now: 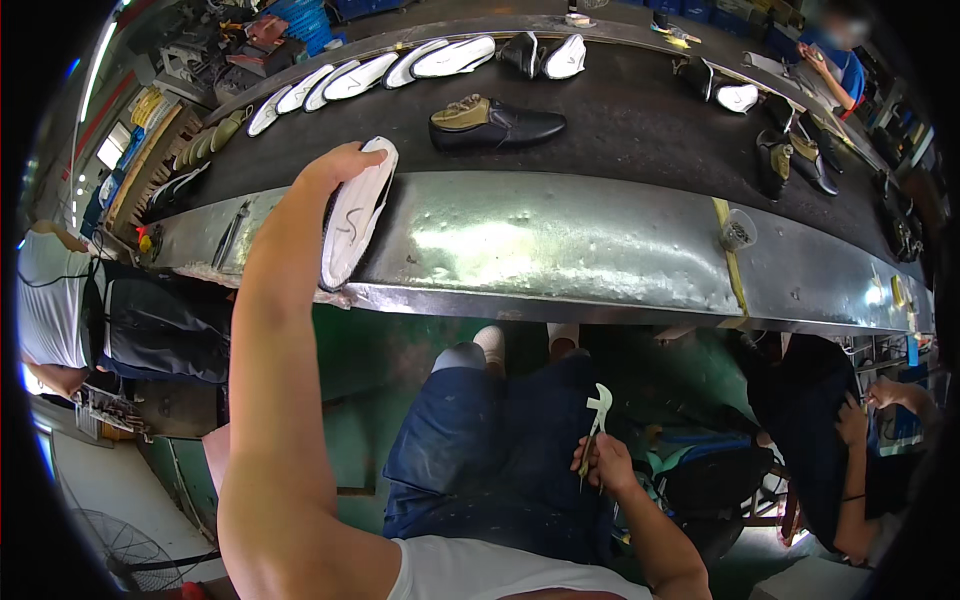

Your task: Manually pulling and hammering shoe upper materials around a last using pliers and a hammer.

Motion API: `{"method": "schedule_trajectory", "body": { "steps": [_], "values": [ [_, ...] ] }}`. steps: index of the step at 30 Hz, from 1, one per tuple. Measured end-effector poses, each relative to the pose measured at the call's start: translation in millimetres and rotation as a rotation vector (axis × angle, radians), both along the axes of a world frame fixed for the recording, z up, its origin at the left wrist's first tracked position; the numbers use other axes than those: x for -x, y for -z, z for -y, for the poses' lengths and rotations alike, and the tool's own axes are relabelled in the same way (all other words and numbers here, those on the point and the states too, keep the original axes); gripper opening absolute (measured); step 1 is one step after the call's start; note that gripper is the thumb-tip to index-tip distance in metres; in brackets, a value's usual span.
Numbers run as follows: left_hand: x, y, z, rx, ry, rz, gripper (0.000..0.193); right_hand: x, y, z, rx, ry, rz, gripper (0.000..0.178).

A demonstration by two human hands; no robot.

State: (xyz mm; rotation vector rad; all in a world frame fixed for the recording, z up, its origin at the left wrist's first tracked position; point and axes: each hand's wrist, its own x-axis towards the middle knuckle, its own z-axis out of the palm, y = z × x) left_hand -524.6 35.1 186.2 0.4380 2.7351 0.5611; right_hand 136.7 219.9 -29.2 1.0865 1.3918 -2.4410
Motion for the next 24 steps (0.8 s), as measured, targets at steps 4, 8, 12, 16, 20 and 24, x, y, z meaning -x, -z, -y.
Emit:
{"method": "schedule_trajectory", "body": {
  "steps": [4, 8, 12, 16, 20, 24],
  "values": [
    [-116.5, -20.8, 20.7, -0.661, 0.142, 0.528, 0.06, -12.2, 0.3, 11.1, -0.042, 0.016, -0.005, 0.04],
    [-268.2, 51.9, 49.1, -1.102, -0.055, 0.785, 0.077, -19.2, 14.8, 16.8, -0.124, 0.019, -0.08, 0.023],
    [-409.4, 105.6, 51.6, -1.238, 0.345, 0.63, 0.082, -13.2, -44.6, 25.3, -0.29, -0.146, -0.198, 0.04],
    [-446.0, 132.3, 53.0, -1.155, 0.269, 0.797, 0.078, -11.1, -123.6, 54.7, -0.582, -0.378, -0.182, 0.039],
    [-442.7, 128.2, 52.2, -1.122, 0.369, 0.75, 0.057, -2.2, -158.6, 71.0, -0.661, -0.58, -0.151, 0.031],
    [-450.2, 118.5, 49.3, -1.058, 0.39, 0.707, 0.053, -1.5, -144.9, 86.9, -0.686, -0.427, -0.194, 0.039]
  ]
}}
